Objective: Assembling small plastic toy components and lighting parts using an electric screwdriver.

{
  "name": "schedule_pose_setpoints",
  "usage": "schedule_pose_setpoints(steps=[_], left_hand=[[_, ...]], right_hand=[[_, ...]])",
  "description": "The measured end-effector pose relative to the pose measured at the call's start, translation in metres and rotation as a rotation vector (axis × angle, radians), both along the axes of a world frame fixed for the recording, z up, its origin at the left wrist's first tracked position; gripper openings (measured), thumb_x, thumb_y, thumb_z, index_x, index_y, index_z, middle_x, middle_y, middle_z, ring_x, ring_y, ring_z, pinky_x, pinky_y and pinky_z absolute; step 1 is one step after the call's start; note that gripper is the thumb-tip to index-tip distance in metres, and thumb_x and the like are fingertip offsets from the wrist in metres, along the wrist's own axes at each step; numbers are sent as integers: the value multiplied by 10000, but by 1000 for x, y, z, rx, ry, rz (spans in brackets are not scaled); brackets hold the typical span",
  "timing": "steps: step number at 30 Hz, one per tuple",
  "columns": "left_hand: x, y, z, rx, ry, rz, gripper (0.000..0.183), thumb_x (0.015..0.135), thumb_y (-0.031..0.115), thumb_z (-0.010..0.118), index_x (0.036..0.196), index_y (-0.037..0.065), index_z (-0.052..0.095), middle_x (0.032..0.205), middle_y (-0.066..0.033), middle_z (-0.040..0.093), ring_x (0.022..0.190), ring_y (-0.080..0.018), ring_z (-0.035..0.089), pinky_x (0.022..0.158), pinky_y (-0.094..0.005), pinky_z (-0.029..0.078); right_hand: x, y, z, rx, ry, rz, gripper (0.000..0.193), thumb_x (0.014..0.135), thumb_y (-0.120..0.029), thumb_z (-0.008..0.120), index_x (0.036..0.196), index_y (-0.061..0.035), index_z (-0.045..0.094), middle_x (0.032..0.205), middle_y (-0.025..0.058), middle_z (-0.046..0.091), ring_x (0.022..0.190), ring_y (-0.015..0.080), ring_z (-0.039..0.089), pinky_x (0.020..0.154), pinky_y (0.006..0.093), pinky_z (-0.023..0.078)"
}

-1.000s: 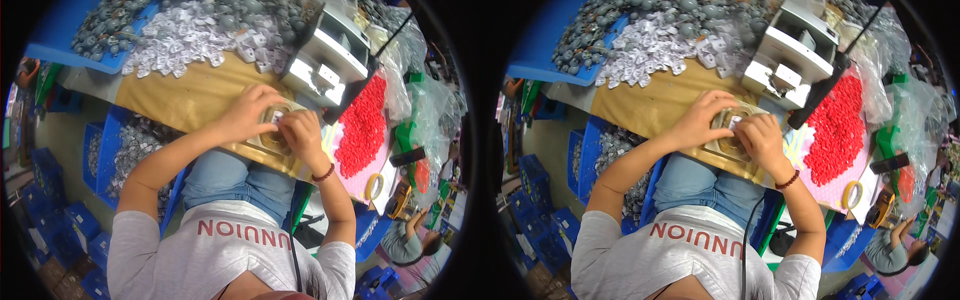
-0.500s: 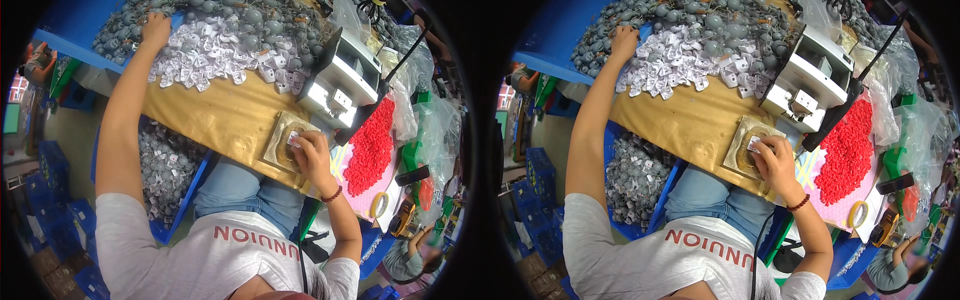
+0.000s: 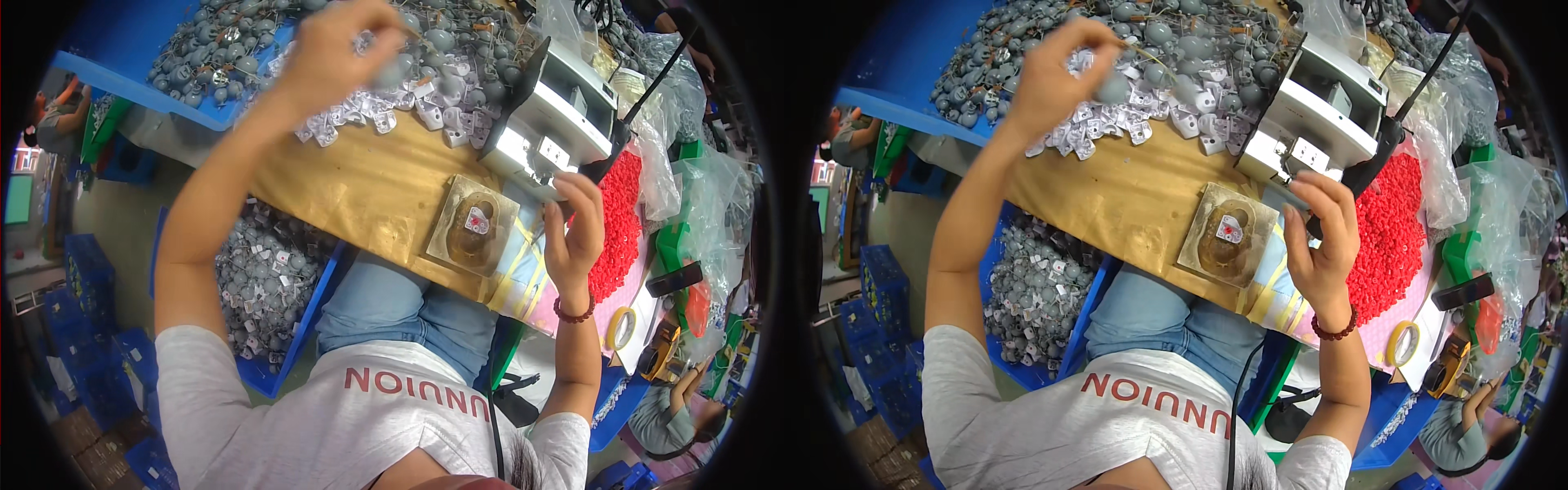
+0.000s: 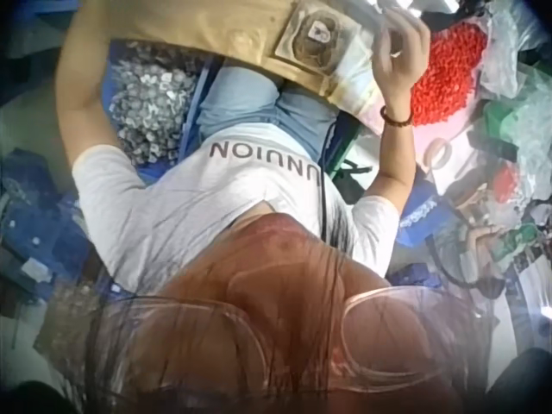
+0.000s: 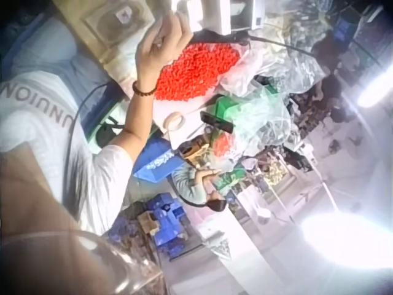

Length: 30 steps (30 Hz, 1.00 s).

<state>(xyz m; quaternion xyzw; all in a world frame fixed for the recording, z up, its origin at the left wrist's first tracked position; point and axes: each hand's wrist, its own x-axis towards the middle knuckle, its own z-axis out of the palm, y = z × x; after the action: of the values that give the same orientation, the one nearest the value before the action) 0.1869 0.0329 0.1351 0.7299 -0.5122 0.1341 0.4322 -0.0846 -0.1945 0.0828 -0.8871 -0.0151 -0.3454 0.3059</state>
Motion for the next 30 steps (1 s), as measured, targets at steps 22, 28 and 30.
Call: schedule_pose_setpoints(steps=[22,28,30], left_hand=[[-182,1,-107,318,384,-244,364,756,122,762,1079,68,604,1016,-98,607,948,-293,587,824,-385,498],[-181,-4,-108,311,211,-239,298,718,101,757,992,80,640,982,-73,611,918,-277,579,774,-388,501],[-181,-4,-108,326,194,-249,281,718,103,753,976,82,645,977,-69,608,911,-270,579,766,-383,501]], right_hand=[[-14,30,-56,-232,301,96,282,720,-50,687,999,-82,684,942,61,644,824,247,654,644,350,544],[-9,32,-55,-424,347,133,280,736,-131,646,1006,-60,651,952,55,586,863,220,604,652,331,541],[-10,33,-54,-462,339,148,287,736,-138,639,1009,-47,644,952,57,569,853,215,588,651,321,539]])
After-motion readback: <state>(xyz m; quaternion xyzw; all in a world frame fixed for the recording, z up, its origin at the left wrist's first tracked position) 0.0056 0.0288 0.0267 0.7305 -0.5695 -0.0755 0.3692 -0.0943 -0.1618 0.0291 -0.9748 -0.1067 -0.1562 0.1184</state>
